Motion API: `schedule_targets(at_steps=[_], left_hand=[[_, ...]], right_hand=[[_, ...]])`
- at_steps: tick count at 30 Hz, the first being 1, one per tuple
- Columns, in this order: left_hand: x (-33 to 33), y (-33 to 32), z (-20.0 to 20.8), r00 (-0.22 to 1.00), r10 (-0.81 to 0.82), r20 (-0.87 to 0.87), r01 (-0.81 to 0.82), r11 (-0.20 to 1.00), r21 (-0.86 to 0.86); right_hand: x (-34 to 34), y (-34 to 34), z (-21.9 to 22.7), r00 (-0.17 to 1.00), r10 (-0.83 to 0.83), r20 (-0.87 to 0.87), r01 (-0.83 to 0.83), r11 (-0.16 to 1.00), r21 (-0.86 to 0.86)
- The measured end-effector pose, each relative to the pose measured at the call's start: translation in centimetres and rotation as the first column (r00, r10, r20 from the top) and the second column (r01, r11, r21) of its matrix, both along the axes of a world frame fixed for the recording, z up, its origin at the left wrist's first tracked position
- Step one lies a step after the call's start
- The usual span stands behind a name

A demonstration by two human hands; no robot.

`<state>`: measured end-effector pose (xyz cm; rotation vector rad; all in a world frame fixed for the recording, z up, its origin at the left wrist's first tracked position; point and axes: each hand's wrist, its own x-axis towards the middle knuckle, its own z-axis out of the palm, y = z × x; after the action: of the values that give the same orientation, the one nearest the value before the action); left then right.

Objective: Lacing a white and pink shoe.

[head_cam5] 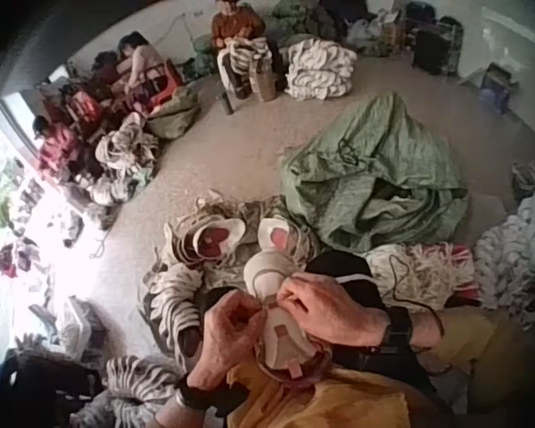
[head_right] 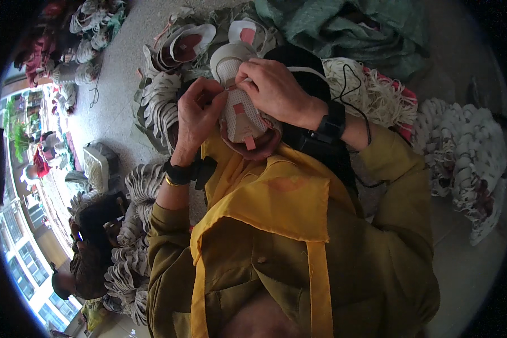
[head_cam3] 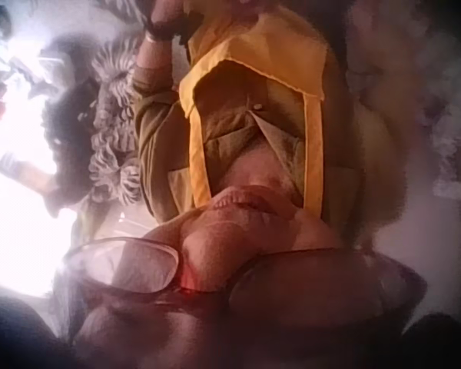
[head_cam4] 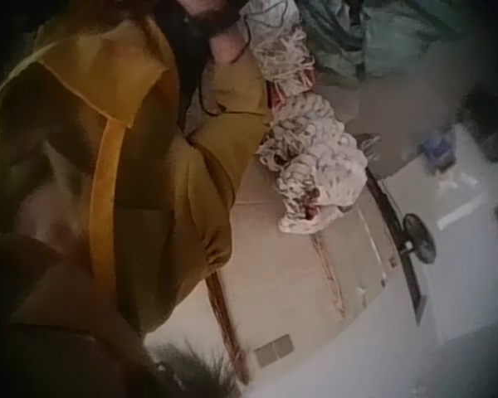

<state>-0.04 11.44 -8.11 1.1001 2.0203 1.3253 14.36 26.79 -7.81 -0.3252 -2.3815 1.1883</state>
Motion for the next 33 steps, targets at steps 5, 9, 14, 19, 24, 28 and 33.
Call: schedule_targets(at_steps=[5, 9, 14, 19, 24, 28, 33], left_hand=[[0.0, -0.1, 0.4, 0.999, -0.047, -0.012, 0.046, 0.998, -0.048], [0.2, 0.1, 0.8, 0.999, -0.037, -0.015, 0.036, 0.998, -0.056], [0.6, 0.3, 0.9, 0.998, -0.037, -0.046, 0.036, 0.999, -0.021], [0.3, 0.4, 1.1, 0.994, -0.073, -0.081, 0.071, 0.997, -0.021], [-0.7, 1.2, 0.3, 0.988, -0.144, -0.046, 0.146, 0.989, 0.029], [-2.3, 1.1, 0.2, 0.961, -0.275, -0.001, 0.275, 0.961, -0.038], [-3.7, 0.6, 1.4, 0.948, -0.318, -0.014, 0.313, 0.940, -0.138]], right_hand=[[0.1, 0.2, 0.3, 1.000, 0.007, 0.020, -0.008, 0.996, 0.084], [-0.4, 0.1, -0.5, 1.000, 0.016, 0.018, -0.018, 0.995, 0.100], [-0.5, -0.1, 0.8, 0.993, 0.074, 0.089, -0.095, 0.962, 0.258], [-0.9, -0.4, 0.3, 0.993, 0.101, 0.067, -0.118, 0.932, 0.342], [-0.8, -0.3, -0.3, 0.996, 0.069, 0.060, -0.081, 0.971, 0.223], [-0.9, 0.2, 0.4, 0.996, 0.074, 0.055, -0.083, 0.979, 0.188], [0.1, 0.5, 1.2, 0.992, 0.054, 0.115, -0.076, 0.978, 0.193]])
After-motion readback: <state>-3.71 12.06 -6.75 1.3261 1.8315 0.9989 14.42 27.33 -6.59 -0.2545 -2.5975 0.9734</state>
